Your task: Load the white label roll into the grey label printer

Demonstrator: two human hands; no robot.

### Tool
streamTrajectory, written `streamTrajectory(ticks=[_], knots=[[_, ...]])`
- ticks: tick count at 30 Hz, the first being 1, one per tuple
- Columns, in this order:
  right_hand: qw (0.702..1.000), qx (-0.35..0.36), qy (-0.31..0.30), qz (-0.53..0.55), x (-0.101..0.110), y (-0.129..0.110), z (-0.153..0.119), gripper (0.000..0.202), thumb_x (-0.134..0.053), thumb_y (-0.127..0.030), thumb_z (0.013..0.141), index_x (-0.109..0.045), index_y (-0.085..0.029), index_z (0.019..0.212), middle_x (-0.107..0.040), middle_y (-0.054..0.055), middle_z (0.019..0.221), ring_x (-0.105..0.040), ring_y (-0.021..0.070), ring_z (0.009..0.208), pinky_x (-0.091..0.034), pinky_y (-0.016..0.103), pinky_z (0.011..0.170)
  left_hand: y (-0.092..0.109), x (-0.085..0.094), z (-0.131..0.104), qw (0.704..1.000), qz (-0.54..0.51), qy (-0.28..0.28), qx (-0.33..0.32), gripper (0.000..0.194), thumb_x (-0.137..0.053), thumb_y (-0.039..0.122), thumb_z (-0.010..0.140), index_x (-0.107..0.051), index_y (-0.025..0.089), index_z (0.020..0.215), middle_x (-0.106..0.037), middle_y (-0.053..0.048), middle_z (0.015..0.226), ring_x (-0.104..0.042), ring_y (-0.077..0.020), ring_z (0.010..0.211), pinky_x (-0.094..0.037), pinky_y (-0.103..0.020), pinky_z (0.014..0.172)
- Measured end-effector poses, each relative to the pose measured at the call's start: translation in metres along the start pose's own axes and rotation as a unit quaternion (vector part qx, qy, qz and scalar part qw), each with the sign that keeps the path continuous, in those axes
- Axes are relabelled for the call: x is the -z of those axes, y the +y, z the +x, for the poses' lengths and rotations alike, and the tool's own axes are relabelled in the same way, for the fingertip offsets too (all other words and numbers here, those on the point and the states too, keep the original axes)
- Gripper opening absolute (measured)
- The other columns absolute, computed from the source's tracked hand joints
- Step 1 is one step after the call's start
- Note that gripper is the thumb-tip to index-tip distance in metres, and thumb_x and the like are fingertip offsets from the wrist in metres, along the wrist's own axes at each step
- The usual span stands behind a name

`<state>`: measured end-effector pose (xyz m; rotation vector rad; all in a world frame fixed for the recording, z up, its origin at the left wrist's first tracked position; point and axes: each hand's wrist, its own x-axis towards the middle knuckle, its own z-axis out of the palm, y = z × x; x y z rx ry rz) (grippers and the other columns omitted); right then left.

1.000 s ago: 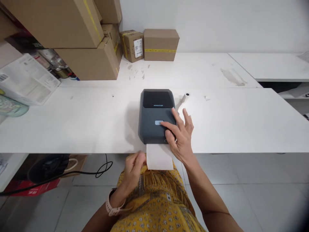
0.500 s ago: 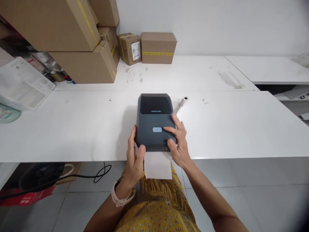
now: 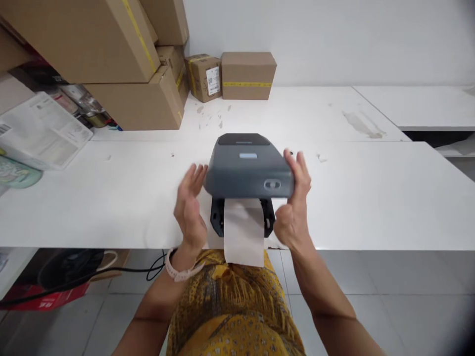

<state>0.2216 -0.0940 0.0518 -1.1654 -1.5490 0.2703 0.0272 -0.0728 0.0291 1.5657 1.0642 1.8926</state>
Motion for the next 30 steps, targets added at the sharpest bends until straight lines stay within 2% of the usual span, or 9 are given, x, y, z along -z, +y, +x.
streamTrajectory(ticks=[3, 5, 8, 15, 19, 22, 24, 27, 30], knots=[[0.998, 0.063, 0.01, -0.014, -0.003, 0.002, 0.056, 0.075, -0.028, -0.079, 0.1, -0.032, -0.037, 0.162, -0.041, 0.005, 0.167, -0.033, 0.0374, 0.16, -0.026, 0.062, 0.131, -0.018, -0.008, 0.036, 0.998, 0.035, 0.035, 0.05, 0.044, -0.057, 0.045, 0.103, -0.062, 0.02, 0.139, -0.076, -0.007, 0.119, -0.068, -0.0261, 0.124, -0.053, -0.044, 0.104], [0.997, 0.075, 0.019, -0.021, -0.008, 0.007, 0.092, 0.074, -0.027, -0.079, 0.101, -0.029, -0.036, 0.162, -0.042, 0.006, 0.166, -0.043, 0.0359, 0.154, -0.038, 0.058, 0.125, -0.032, -0.009, 0.049, 0.992, 0.063, 0.007, 0.109, 0.038, -0.063, 0.037, 0.096, -0.065, 0.019, 0.13, -0.075, -0.005, 0.099, -0.071, -0.0191, 0.096, -0.055, -0.036, 0.087], [0.995, 0.078, 0.031, -0.063, -0.019, 0.018, 0.137, 0.072, -0.024, -0.079, 0.101, -0.023, -0.038, 0.161, -0.042, 0.006, 0.165, -0.05, 0.0348, 0.149, -0.046, 0.055, 0.117, -0.045, -0.006, 0.052, 0.973, 0.089, -0.073, 0.199, 0.036, -0.066, 0.032, 0.09, -0.068, 0.017, 0.122, -0.056, 0.005, 0.07, -0.054, -0.0126, 0.064, -0.045, -0.028, 0.066], [0.989, 0.024, 0.015, -0.144, -0.042, 0.049, 0.203, 0.068, -0.013, -0.075, 0.103, -0.031, -0.031, 0.151, -0.069, 0.011, 0.126, -0.075, 0.0314, 0.109, -0.055, 0.053, 0.098, -0.044, 0.012, 0.045, 0.919, 0.112, -0.3, 0.231, 0.07, -0.064, 0.039, 0.094, -0.042, 0.022, 0.158, -0.036, 0.009, 0.061, -0.037, -0.0136, 0.057, -0.03, -0.028, 0.057], [0.993, 0.004, 0.014, -0.117, -0.035, 0.036, 0.197, 0.064, -0.029, -0.073, 0.103, -0.035, -0.031, 0.151, -0.068, 0.01, 0.133, -0.07, 0.0349, 0.123, -0.052, 0.058, 0.107, -0.044, 0.014, 0.045, 0.909, 0.128, -0.31, 0.249, 0.079, -0.06, 0.033, 0.094, -0.03, 0.02, 0.165, -0.041, 0.009, 0.063, -0.04, -0.0139, 0.057, -0.03, -0.027, 0.057], [0.989, 0.087, 0.054, -0.11, -0.025, 0.02, 0.165, 0.066, -0.048, -0.068, 0.1, -0.034, -0.037, 0.157, -0.046, 0.007, 0.164, -0.044, 0.0349, 0.153, -0.038, 0.058, 0.126, -0.043, 0.011, 0.044, 0.905, 0.15, -0.302, 0.261, 0.08, -0.059, 0.031, 0.092, -0.029, 0.017, 0.164, -0.043, 0.009, 0.063, -0.043, -0.0146, 0.057, -0.03, -0.027, 0.058], [0.985, 0.127, 0.068, -0.092, -0.022, 0.016, 0.137, 0.059, -0.052, -0.062, 0.1, -0.044, -0.037, 0.153, -0.051, 0.007, 0.159, -0.044, 0.0349, 0.152, -0.034, 0.058, 0.128, -0.041, 0.008, 0.043, 0.904, 0.162, -0.295, 0.265, 0.073, -0.058, 0.028, 0.089, -0.038, 0.016, 0.158, -0.048, 0.007, 0.065, -0.047, -0.0157, 0.059, -0.032, -0.028, 0.059], [0.984, 0.134, -0.084, -0.078, -0.025, 0.023, 0.106, 0.045, -0.058, -0.055, 0.099, -0.061, -0.032, 0.137, -0.072, 0.01, 0.129, -0.066, 0.036, 0.125, -0.05, 0.059, 0.112, -0.039, 0.007, 0.045, 0.906, 0.169, -0.292, 0.257, 0.061, -0.054, 0.023, 0.086, -0.048, 0.013, 0.146, -0.056, 0.004, 0.068, -0.053, -0.0172, 0.063, -0.036, -0.029, 0.06], [0.92, 0.111, -0.343, -0.155, -0.033, 0.035, 0.097, 0.053, -0.065, -0.054, 0.094, -0.06, -0.029, 0.141, -0.076, 0.011, 0.125, -0.073, 0.0365, 0.111, -0.059, 0.053, 0.092, -0.038, 0.008, 0.048, 0.905, 0.171, -0.315, 0.23, 0.059, -0.051, 0.021, 0.087, -0.047, 0.012, 0.145, -0.055, 0.005, 0.066, -0.051, -0.0162, 0.06, -0.035, -0.028, 0.059]])
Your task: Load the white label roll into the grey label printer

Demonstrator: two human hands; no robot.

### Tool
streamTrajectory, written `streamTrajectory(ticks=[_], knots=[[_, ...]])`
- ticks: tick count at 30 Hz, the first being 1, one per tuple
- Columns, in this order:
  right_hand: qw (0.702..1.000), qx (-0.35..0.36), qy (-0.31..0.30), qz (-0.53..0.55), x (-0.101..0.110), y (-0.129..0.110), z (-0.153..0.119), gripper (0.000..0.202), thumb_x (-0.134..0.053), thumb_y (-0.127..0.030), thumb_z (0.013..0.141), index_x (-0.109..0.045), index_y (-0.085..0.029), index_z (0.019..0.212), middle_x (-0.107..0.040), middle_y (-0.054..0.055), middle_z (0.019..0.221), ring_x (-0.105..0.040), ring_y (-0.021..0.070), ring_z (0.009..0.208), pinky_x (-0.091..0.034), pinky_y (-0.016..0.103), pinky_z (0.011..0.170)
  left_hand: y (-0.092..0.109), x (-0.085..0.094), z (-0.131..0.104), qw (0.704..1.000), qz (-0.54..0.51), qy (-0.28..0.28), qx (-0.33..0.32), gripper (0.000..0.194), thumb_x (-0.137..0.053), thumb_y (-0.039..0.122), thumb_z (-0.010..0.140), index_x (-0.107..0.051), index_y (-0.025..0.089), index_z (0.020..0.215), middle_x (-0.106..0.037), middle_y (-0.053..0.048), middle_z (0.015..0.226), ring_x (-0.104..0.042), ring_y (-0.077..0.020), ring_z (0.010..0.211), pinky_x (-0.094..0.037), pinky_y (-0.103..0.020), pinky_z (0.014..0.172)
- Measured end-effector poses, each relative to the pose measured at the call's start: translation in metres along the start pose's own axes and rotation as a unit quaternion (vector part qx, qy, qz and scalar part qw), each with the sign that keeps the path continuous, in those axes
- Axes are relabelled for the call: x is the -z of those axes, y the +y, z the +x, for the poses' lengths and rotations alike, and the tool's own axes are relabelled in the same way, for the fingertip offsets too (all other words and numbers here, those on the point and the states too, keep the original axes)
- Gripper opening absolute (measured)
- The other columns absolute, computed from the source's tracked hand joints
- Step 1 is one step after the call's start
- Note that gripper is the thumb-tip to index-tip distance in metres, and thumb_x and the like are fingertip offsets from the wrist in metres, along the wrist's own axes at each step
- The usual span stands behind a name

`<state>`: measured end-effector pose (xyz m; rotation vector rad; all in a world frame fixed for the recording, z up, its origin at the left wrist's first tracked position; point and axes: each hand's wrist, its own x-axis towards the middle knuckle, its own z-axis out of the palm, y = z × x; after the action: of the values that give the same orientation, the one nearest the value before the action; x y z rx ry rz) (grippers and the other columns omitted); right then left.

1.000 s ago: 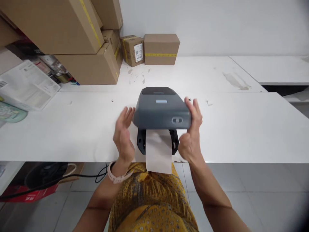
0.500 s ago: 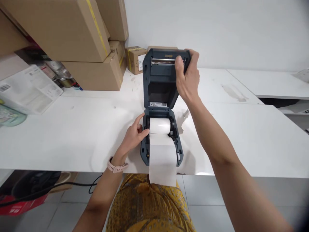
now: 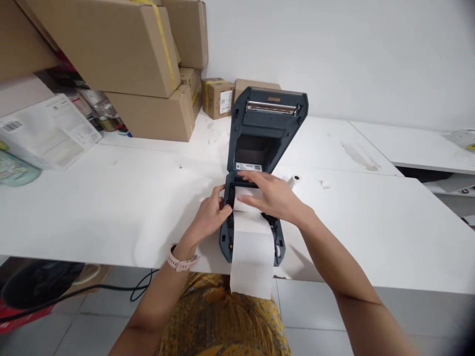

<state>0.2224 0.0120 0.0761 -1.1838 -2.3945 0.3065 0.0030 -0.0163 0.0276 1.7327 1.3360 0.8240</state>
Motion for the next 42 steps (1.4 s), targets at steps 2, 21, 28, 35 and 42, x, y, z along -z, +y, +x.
streamTrajectory(ticks=[2, 21, 28, 35, 42], knots=[[0.989, -0.017, -0.139, -0.053, -0.004, 0.003, 0.007, 0.066, -0.07, -0.054, 0.09, -0.054, -0.026, 0.148, -0.076, 0.015, 0.126, -0.073, 0.0391, 0.11, -0.059, 0.053, 0.089, 0.0, 0.002, 0.001, 1.0, 0.012, -0.016, -0.007, 0.06, -0.05, 0.022, 0.087, -0.045, 0.012, 0.146, -0.055, 0.005, 0.066, -0.049, -0.0155, 0.059, -0.034, -0.028, 0.058], [0.927, -0.26, 0.134, 0.235, 0.063, 0.069, -0.136, 0.095, -0.09, -0.04, 0.071, -0.046, -0.032, 0.155, -0.066, 0.011, 0.138, -0.062, 0.0348, 0.132, -0.056, 0.049, 0.106, -0.003, 0.003, 0.0, 0.999, 0.006, -0.023, 0.022, 0.062, -0.049, 0.03, 0.091, -0.044, 0.015, 0.151, -0.05, 0.007, 0.064, -0.048, -0.0157, 0.059, -0.034, -0.028, 0.06], [0.88, -0.343, 0.149, 0.291, 0.019, 0.135, -0.159, 0.097, -0.083, -0.054, 0.074, -0.043, -0.027, 0.159, -0.056, 0.016, 0.156, -0.065, 0.036, 0.133, -0.064, 0.044, 0.093, -0.013, 0.0, 0.002, 0.999, -0.017, -0.019, 0.02, 0.061, -0.052, 0.033, 0.092, -0.044, 0.016, 0.15, -0.057, 0.004, 0.068, -0.051, -0.015, 0.06, -0.036, -0.027, 0.058], [0.882, -0.307, 0.166, 0.317, 0.04, 0.178, -0.142, 0.072, -0.058, -0.074, 0.091, -0.05, -0.037, 0.152, -0.054, 0.008, 0.161, -0.048, 0.03, 0.153, -0.036, 0.055, 0.128, -0.017, -0.001, 0.003, 0.999, -0.038, -0.021, 0.029, 0.061, -0.054, 0.036, 0.093, -0.043, 0.018, 0.151, -0.06, 0.004, 0.071, -0.052, -0.015, 0.061, -0.038, -0.027, 0.059], [0.891, -0.288, -0.075, 0.343, 0.058, 0.201, -0.057, 0.077, -0.097, -0.041, 0.061, -0.071, -0.036, 0.133, -0.057, 0.006, 0.159, -0.05, 0.0355, 0.149, -0.045, 0.055, 0.121, -0.019, -0.002, 0.003, 0.998, -0.057, -0.021, 0.031, 0.061, -0.055, 0.034, 0.092, -0.043, 0.018, 0.15, -0.057, 0.005, 0.068, -0.05, -0.014, 0.058, -0.036, -0.025, 0.056]])
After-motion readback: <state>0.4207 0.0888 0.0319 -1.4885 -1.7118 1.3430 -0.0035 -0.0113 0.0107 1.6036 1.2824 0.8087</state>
